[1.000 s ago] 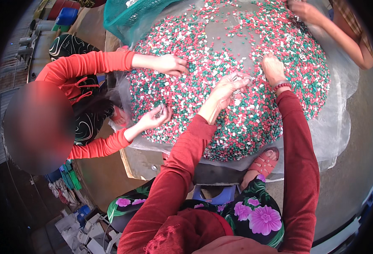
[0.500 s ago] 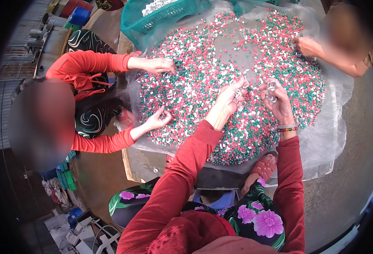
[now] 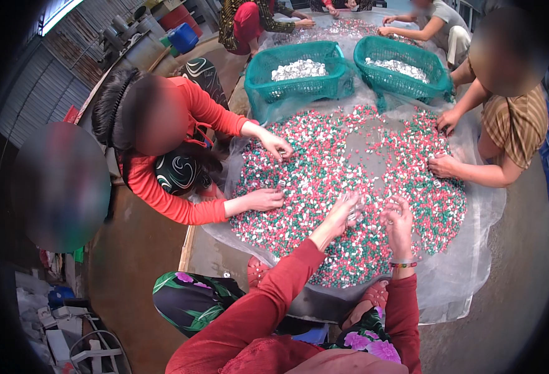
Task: The person sits at a table covered with a large pile of red, green, and white bottle caps. They repeatedly pick up caps by hand, inspect them, and place them into green baskets. Other people at the table perform similar sorting actions.
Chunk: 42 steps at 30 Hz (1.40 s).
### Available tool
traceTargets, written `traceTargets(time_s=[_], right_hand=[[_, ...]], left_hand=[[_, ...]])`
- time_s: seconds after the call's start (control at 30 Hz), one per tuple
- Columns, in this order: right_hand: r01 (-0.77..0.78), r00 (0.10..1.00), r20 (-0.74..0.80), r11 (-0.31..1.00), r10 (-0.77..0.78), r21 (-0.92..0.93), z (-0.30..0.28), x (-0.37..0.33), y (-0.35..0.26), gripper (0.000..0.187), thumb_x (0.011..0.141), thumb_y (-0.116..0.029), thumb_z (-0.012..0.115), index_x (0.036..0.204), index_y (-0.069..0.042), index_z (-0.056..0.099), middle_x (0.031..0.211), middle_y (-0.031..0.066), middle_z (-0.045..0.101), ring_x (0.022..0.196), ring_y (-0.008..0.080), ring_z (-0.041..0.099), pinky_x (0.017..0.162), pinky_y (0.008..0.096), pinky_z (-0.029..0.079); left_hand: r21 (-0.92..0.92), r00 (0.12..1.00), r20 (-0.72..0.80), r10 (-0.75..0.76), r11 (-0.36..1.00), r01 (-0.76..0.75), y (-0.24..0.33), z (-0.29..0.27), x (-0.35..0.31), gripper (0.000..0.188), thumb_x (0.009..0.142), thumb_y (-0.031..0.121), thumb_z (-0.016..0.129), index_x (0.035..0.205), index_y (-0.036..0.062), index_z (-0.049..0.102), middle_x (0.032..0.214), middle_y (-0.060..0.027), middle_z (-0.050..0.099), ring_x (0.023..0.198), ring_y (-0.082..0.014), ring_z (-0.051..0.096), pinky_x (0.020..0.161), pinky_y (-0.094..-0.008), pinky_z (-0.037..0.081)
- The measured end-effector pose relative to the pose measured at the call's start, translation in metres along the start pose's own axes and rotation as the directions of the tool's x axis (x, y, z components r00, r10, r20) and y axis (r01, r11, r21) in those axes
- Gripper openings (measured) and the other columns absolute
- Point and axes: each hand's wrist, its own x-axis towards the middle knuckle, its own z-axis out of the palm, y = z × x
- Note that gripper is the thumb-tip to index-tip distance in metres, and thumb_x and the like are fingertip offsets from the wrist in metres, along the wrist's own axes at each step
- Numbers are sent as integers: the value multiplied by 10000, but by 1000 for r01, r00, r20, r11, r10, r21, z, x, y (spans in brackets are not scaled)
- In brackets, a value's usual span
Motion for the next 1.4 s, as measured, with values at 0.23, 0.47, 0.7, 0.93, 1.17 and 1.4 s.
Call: traceTargets(time_s=[0.23,0.47,0.7,0.93,1.17,1.4], right_hand=[[517,843,472,148,-256,-843,58,-37,18,283,807,-149,593,1073,-53,584,1035,133,528,1036,314,468,903,450,372],[487,842,333,333,-424,-808,33,-30,2,253,839,-127,572,1078,-47,587,1053,125,507,1070,300,442,932,427,344],[151,940,-63,572,-337,-806,-64,2,28,235,944,-106,453,1127,4,551,1064,139,519,1022,270,500,898,351,393],[75,881,-212,568,-423,-820,-145,67,19,415,917,-149,487,1293,20,438,1169,205,519,1075,315,526,954,365,387],[-185,868,-253,195,-428,-963,-266,190,38,461,843,-194,504,1209,83,471,1148,305,538,1088,409,519,943,438,398],[-17,932,-25,26,-362,-1000,-189,211,66,440,818,-378,581,1172,-117,562,1116,196,557,1004,366,557,845,467,473]], left_hand=[[-728,977,173,-122,652,210,-70,-11,-22,340,956,257,348,1114,63,579,1155,-128,587,1059,-258,569,926,-421,471],[-890,976,93,-195,423,169,-50,-17,25,345,936,259,359,964,15,601,907,-147,626,883,-286,611,819,-388,530],[-780,923,111,368,608,-149,234,-12,209,585,905,453,416,1258,14,254,1289,-273,315,1170,-471,375,920,-591,416],[160,888,170,427,877,-453,245,-15,170,472,932,308,444,1211,-71,475,1142,-218,571,1159,-343,501,967,-447,447],[926,924,336,-181,245,-288,21,-29,61,234,893,216,569,1019,41,662,953,-155,669,879,-278,659,775,-360,509],[941,892,331,-306,183,-286,31,-38,3,192,850,112,598,1015,27,650,933,-161,659,835,-296,650,727,-372,505]])
